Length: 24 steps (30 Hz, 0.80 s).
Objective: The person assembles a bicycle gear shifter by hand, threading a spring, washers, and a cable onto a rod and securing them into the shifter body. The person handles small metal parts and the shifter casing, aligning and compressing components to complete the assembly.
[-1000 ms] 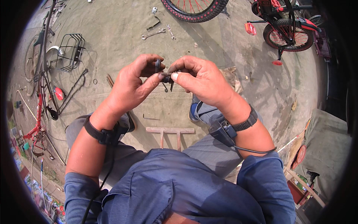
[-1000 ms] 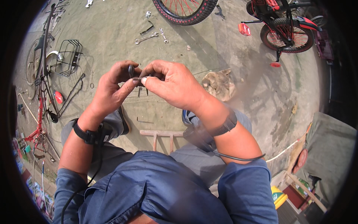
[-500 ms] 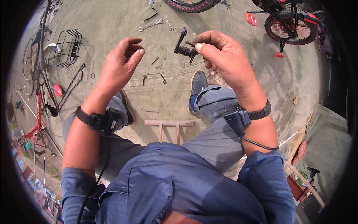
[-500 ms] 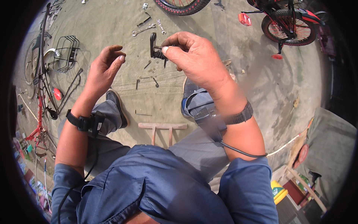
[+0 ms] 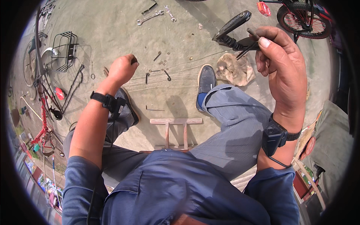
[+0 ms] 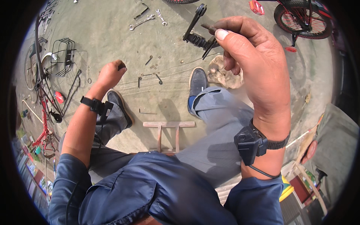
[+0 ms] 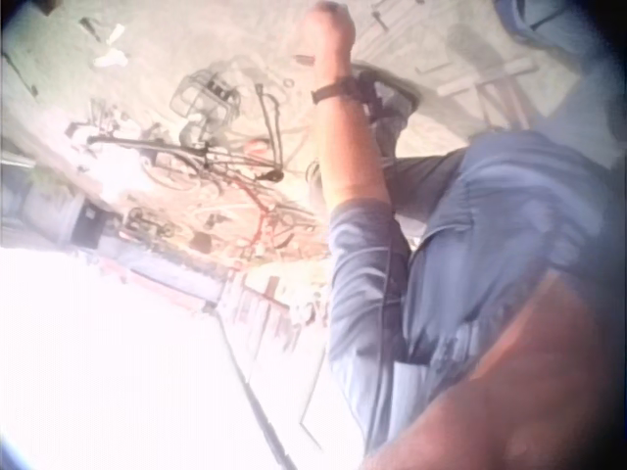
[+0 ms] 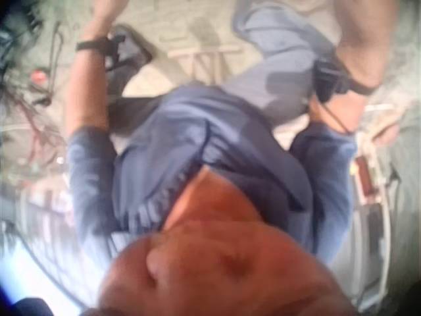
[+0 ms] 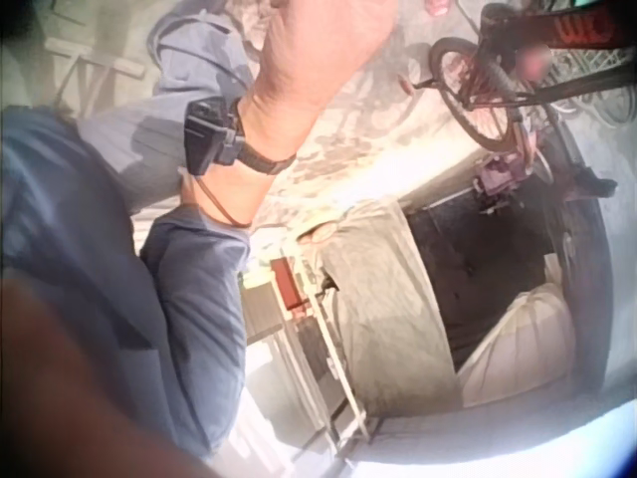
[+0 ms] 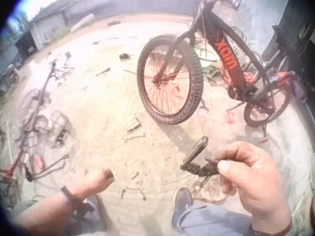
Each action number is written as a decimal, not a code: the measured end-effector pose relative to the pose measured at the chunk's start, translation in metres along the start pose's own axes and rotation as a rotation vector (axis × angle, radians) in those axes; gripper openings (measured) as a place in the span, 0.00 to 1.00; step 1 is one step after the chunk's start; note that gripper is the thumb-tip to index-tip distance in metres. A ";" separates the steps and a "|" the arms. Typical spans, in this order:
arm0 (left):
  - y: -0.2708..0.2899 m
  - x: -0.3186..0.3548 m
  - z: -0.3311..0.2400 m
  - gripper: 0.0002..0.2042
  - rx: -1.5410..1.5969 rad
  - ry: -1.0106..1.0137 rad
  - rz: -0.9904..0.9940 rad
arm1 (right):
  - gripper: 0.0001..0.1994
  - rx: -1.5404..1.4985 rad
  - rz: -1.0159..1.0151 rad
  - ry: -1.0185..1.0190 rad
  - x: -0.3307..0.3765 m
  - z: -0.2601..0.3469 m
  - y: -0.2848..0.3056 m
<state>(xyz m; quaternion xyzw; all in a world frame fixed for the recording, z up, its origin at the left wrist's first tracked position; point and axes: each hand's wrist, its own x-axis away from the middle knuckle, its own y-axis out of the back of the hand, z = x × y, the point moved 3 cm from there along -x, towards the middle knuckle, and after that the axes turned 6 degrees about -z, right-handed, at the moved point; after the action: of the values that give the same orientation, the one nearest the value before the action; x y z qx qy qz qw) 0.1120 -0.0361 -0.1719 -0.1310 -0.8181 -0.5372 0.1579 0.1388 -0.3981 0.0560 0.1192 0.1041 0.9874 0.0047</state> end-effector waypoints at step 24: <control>-0.165 -0.020 0.038 0.10 -0.050 0.090 0.248 | 0.19 0.063 -0.079 -0.128 -0.051 -0.016 0.005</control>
<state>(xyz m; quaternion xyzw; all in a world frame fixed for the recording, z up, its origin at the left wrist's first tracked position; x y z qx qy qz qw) 0.0624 -0.0665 -0.3325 -0.2108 -0.7740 -0.5393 0.2563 0.1844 -0.4082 0.0299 0.1780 0.1395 0.9730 0.0467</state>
